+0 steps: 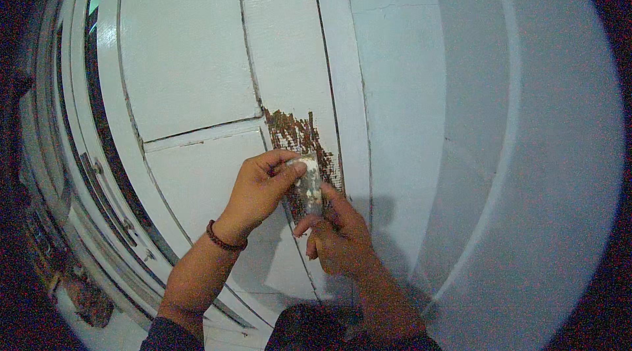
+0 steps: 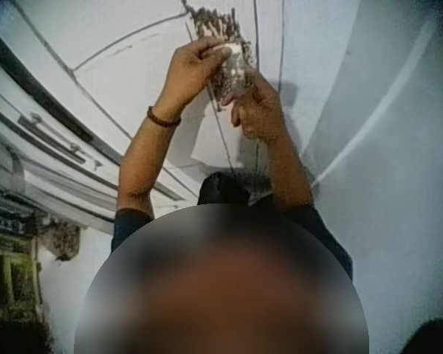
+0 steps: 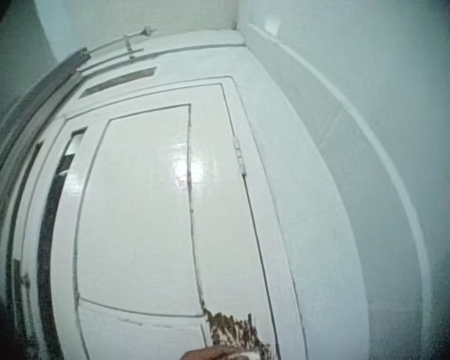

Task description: The person uses a metal scraper to remove brown paint from a white curved surface. The person holds the scraper with both hands and scrapes the paint in a repetitive motion.

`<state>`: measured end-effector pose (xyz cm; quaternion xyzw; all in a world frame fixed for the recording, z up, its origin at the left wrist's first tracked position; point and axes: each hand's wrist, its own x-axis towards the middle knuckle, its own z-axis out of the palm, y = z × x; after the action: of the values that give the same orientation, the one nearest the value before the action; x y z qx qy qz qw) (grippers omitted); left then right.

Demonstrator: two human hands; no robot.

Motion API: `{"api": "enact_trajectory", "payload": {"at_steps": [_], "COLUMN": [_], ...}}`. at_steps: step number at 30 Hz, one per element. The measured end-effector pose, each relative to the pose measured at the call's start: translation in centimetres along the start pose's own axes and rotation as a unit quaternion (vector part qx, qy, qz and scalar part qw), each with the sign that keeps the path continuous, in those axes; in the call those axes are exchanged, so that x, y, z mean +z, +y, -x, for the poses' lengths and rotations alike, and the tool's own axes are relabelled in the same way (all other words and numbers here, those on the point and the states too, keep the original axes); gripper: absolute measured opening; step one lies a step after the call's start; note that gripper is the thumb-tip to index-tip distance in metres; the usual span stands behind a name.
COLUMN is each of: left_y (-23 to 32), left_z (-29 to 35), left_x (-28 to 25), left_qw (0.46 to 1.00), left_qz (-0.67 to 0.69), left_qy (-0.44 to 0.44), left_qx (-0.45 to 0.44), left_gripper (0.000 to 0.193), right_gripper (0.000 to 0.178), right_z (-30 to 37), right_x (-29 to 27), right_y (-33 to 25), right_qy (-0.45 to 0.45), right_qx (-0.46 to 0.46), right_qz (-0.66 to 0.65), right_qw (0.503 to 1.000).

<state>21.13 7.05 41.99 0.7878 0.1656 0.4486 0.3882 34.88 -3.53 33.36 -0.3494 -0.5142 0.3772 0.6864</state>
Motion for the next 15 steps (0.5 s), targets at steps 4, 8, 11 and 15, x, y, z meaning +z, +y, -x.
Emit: {"api": "enact_trajectory", "payload": {"at_steps": [4,8,11,15], "left_y": [-0.2,-0.5,-1.1,-2.2], "left_z": [-0.6,-0.9,-1.2,-2.1], "left_x": [0.5,0.1,-0.5,-0.7], "left_qw": [0.988,0.827,0.78,0.728], "left_qz": [-0.115,-0.39,-0.461,-0.505], "left_qy": [0.099,0.202,0.13,0.128], "left_qx": [0.035,0.35,0.404,0.445], "left_gripper": [0.025,0.036,0.049,0.051], "right_gripper": [0.074,0.065,0.062,0.063], "right_z": [-0.1,-1.3,-1.9,-1.9], "right_x": [0.4,-0.2,-0.2,0.6], "right_y": [-0.2,-0.4,-0.4,-0.7], "right_qy": [0.091,0.063,0.07,0.055], "right_qx": [-0.214,-0.194,-0.173,-0.132], "right_qz": [0.357,0.35,0.338,0.228], "right_qw": [0.905,0.914,0.922,0.963]}}
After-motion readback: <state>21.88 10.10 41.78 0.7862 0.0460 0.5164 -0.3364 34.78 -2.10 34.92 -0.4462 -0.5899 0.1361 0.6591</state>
